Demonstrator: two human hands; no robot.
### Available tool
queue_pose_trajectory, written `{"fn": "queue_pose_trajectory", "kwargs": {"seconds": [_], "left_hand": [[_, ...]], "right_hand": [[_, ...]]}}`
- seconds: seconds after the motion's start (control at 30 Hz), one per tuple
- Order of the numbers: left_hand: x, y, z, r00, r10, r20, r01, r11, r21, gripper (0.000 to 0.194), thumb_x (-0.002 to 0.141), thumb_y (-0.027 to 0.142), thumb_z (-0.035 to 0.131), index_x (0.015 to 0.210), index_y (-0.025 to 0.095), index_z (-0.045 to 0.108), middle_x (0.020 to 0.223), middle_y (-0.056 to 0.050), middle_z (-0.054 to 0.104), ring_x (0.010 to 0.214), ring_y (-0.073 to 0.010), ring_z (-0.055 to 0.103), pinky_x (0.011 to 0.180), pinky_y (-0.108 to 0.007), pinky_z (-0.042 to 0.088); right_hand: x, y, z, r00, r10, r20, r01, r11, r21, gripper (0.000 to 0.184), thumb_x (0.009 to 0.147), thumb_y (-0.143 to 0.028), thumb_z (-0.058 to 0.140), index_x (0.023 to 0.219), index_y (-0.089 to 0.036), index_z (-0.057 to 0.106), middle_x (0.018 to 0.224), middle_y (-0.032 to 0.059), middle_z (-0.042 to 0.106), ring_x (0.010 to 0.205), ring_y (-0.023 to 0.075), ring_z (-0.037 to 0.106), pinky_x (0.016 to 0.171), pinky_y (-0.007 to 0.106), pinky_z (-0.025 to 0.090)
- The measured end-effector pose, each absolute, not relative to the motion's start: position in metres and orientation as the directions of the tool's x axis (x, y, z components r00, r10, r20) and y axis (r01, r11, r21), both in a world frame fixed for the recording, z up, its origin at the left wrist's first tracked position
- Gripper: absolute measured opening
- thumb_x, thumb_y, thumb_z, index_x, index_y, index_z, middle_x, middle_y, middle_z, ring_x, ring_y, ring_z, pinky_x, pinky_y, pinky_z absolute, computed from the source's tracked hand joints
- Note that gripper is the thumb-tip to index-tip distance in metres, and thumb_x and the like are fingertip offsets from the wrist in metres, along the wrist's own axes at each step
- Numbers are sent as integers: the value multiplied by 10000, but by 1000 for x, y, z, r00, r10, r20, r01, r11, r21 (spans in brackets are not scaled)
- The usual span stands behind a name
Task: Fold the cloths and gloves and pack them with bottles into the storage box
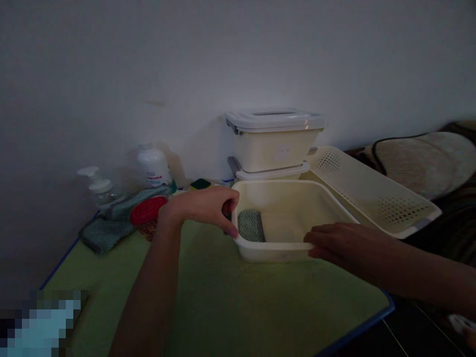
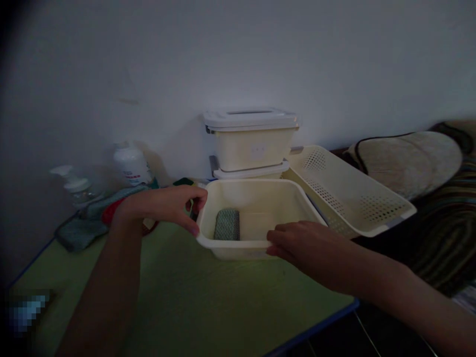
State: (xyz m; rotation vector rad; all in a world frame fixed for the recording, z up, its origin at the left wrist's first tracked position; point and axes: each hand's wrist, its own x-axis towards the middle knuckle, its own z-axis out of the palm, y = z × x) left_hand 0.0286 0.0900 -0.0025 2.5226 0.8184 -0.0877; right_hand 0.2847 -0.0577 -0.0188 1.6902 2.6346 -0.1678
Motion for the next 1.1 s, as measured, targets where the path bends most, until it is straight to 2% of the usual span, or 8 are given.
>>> {"fn": "queue_pose_trajectory", "kwargs": {"seconds": [0.1, 0.2, 0.43, 0.63, 0.73, 0.8, 0.93, 1.1], "left_hand": [[29, 91, -5, 817, 541, -201, 566, -682, 463, 391, 562, 426, 733, 713, 181, 468, 725, 48, 516, 666, -114, 471, 558, -214, 314], [28, 93, -11, 816, 549, -184, 555, -651, 517, 416, 539, 425, 747, 689, 182, 444, 687, 59, 483, 633, -102, 440, 542, -208, 308], [21, 89, -26, 804, 585, -105, 464, -508, 725, 406, 545, 343, 759, 697, 186, 416, 704, 58, 471, 667, -104, 450, 599, -217, 354], [13, 74, -44, 723, 674, 152, 306, -508, 805, 366, 562, 307, 773, 733, 174, 478, 830, 10, 503, 804, -129, 497, 775, -272, 404], [7, 68, -60, 592, 733, 335, 254, -564, 786, 368, 558, 362, 780, 712, 176, 502, 835, -1, 510, 809, -147, 496, 792, -296, 405], [2, 65, -71, 499, 767, 403, 230, -566, 792, 361, 570, 399, 765, 692, 179, 507, 801, 2, 510, 788, -153, 497, 784, -302, 407], [-8, 59, -96, 422, 842, 336, 252, -465, 849, 290, 644, 409, 689, 658, 181, 511, 745, 5, 519, 764, -154, 507, 764, -296, 419], [-20, 52, -126, 403, 888, 220, 327, -364, 872, 213, 693, 359, 587, 623, 170, 517, 642, 22, 496, 617, -125, 476, 601, -249, 401]], "right_hand": [[281, -65, -31, -407, 913, 11, 913, 407, -29, 270, 948, -314, 356, 854, -193, 578, 825, 59, 676, 734, 200, 647, 632, 300, 416], [273, -67, -31, -374, 927, 34, 927, 372, 49, 227, 930, -273, 403, 769, -186, 535, 730, 47, 654, 644, 195, 628, 573, 293, 376], [270, -68, -33, -385, 917, 103, 915, 365, 173, 232, 930, -268, 381, 738, -195, 488, 665, 35, 626, 591, 196, 604, 516, 281, 281], [274, -69, -42, -423, 889, 174, 902, 394, 179, 259, 942, -282, 338, 761, -195, 501, 679, 35, 645, 595, 195, 618, 511, 278, 261], [277, -68, -46, -436, 875, 212, 897, 401, 188, 261, 945, -296, 333, 808, -193, 529, 712, 36, 664, 618, 198, 634, 508, 277, 281], [278, -68, -47, -433, 875, 216, 897, 397, 193, 262, 948, -300, 332, 847, -192, 548, 749, 39, 678, 633, 196, 643, 507, 274, 301], [277, -68, -45, -418, 888, 191, 904, 387, 180, 264, 949, -301, 342, 868, -192, 567, 780, 38, 692, 666, 196, 658, 516, 268, 341], [277, -68, -45, -401, 895, 196, 911, 368, 185, 301, 950, -315, 317, 887, -193, 585, 796, 49, 702, 709, 222, 671, 529, 283, 380]]}}
